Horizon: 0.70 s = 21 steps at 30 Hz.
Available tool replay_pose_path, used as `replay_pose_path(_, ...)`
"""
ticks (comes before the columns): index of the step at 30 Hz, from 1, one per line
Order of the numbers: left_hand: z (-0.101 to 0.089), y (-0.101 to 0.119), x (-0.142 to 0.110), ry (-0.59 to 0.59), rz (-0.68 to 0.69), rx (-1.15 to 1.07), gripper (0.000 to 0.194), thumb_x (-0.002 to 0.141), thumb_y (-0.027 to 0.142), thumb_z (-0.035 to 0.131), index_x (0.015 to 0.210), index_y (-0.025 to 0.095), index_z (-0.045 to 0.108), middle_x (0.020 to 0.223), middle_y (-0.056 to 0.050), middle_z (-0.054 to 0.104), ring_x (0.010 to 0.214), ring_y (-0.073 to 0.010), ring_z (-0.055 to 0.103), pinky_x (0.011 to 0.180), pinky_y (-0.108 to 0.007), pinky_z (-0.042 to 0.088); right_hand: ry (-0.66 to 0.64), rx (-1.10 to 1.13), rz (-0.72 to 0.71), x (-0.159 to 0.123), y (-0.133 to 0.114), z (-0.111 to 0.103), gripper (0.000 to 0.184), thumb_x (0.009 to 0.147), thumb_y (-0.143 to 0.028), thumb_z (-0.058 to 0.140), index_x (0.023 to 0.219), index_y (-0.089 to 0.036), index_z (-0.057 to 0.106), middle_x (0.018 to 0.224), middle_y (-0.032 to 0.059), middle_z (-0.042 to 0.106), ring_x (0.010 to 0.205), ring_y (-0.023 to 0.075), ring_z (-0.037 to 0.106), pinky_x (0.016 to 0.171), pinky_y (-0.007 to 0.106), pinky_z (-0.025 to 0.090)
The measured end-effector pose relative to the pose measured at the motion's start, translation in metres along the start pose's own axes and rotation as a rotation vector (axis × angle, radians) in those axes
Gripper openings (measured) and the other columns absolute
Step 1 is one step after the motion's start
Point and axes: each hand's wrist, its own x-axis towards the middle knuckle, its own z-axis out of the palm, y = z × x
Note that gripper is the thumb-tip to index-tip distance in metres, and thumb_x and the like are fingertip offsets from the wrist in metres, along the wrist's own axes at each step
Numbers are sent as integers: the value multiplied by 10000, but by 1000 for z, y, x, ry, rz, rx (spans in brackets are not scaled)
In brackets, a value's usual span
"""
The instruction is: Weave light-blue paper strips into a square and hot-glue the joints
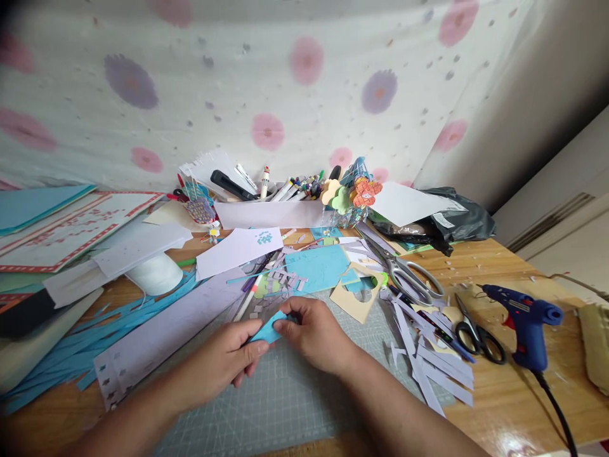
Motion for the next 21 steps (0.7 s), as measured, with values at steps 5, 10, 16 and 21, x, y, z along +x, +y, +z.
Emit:
replay_pose_path(5,-1,-3,3,76,2,73,221,840,389,481,739,193,485,613,42,494,539,-106,442,479,-208,300,53,33,18,2,5,-4,137,778,-275,615,742,-145,589,633,-32,481,534,69,384,489,191,311)
replay_pose_path(10,-1,-2,4,116,60,-29,272,859,413,472,713,186,500,563,45,470,525,-102,409,493,-209,299,24,381,44,4,9,-3,316,735,-352,717,964,-160,616,787,-10,556,602,75,455,522,187,397)
replay_pose_path(16,1,1,4,77,-5,-245,323,843,470,493,860,159,577,541,51,514,387,-62,341,382,-185,241,64,574,50,5,8,8,284,659,-340,786,744,-134,609,649,-24,550,537,66,458,504,187,407)
replay_pose_path(21,3,3,4,83,8,-274,361,835,488,483,914,145,566,550,34,565,344,-46,344,354,-172,222,109,531,64,5,11,10,282,686,-343,755,667,-140,560,588,-34,536,490,63,439,481,187,369)
